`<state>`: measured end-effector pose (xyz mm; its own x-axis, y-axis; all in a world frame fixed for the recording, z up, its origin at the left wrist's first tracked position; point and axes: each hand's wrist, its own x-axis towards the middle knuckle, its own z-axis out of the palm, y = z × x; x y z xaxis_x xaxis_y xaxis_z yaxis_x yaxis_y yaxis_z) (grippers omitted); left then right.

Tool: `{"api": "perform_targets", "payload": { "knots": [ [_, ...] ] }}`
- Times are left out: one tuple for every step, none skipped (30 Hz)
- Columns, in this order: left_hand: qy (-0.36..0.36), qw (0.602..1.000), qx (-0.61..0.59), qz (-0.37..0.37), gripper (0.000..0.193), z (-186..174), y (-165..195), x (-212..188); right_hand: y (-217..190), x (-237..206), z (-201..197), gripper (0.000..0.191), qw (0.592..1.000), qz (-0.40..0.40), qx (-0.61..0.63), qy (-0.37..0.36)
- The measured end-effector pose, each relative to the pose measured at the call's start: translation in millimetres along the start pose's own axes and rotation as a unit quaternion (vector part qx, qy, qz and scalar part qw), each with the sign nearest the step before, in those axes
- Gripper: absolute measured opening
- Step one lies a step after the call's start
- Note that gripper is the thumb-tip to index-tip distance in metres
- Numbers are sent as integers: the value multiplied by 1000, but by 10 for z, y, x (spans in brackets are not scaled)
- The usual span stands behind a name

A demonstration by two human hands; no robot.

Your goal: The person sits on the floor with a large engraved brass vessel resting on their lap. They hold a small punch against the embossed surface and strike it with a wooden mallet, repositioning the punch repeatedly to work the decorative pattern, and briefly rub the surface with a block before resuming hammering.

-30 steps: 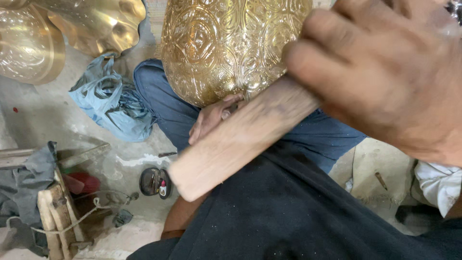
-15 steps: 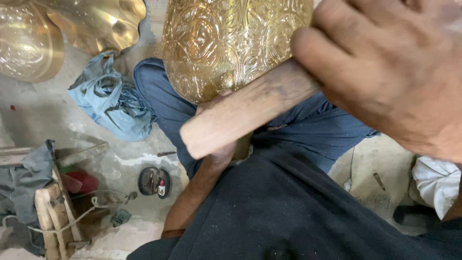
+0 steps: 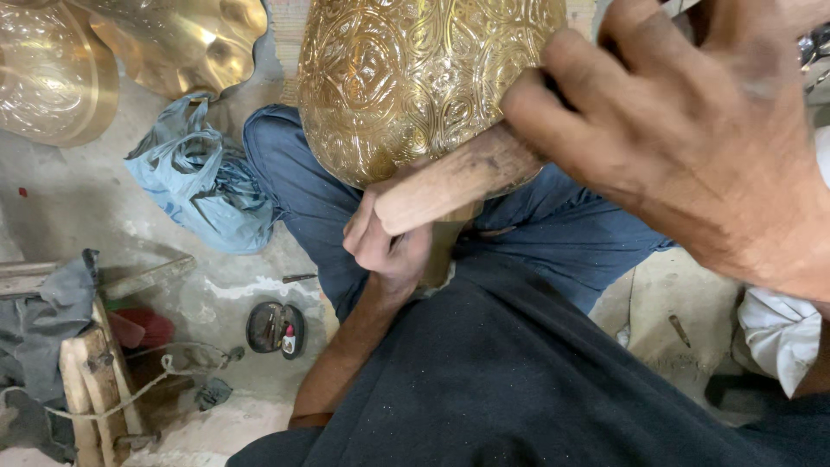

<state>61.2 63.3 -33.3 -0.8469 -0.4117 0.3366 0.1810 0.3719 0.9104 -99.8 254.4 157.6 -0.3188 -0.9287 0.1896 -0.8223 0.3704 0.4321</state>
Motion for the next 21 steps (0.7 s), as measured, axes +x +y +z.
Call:
{"api": "perform_targets", "payload": {
  "knots": [
    [20,999,11,31,51,37,-51,-6,0,2,4,16,1000,-2,-11,-2],
    [32,998,15,49,50,58,-87,-15,5,2,4,18,998,18,56,-5],
    [42,996,20,70,49,82,-113,-14,12,4,1,22,991,38,124,-19],
    [44,996,23,76,48,89,-121,-10,15,5,-3,26,980,61,190,-30],
    [46,996,20,78,48,90,-116,7,32,7,-12,32,963,82,253,-50],
    [49,995,19,82,47,94,-90,24,43,10,-20,33,962,80,253,-57],
    [35,997,8,62,46,64,-53,52,56,16,-29,35,962,77,253,-63],
    [14,999,-1,41,45,47,9,65,56,17,-42,32,978,48,193,-59],
    [-7,1000,-15,20,44,17,71,83,61,25,-47,30,981,38,186,-50],
    [-57,998,14,-13,43,-36,147,83,58,28,-54,28,983,29,178,-42],
    [-115,989,80,-43,43,-82,217,78,64,32,-58,27,974,47,219,-32],
    [-181,957,222,-44,44,-140,267,79,59,31,-63,26,978,45,199,-33],
    [-158,969,181,-47,42,-137,290,75,60,33,-66,26,982,43,180,-33],
    [-134,980,141,-51,40,-131,296,68,50,32,-64,27,994,18,101,-42],
    [-109,988,100,-54,38,-111,280,62,47,31,-63,28,997,8,69,-44],
    [-84,993,58,-56,36,-79,252,49,39,27,-60,29,998,-3,36,-46],
    [-59,997,16,-56,34,-40,203,46,39,22,-60,30,998,0,49,-40],
    [-33,997,-27,-58,32,-7,152,41,33,12,-61,31,994,24,91,-55],
    [0,1000,9,-6,26,15,97,42,29,3,-62,33,988,49,133,-67],
    [33,997,45,45,22,38,38,48,13,-13,-66,35,970,96,202,-97],
    [67,990,78,99,18,60,-13,60,9,-35,-79,35,972,99,188,-105]
  ]
}}
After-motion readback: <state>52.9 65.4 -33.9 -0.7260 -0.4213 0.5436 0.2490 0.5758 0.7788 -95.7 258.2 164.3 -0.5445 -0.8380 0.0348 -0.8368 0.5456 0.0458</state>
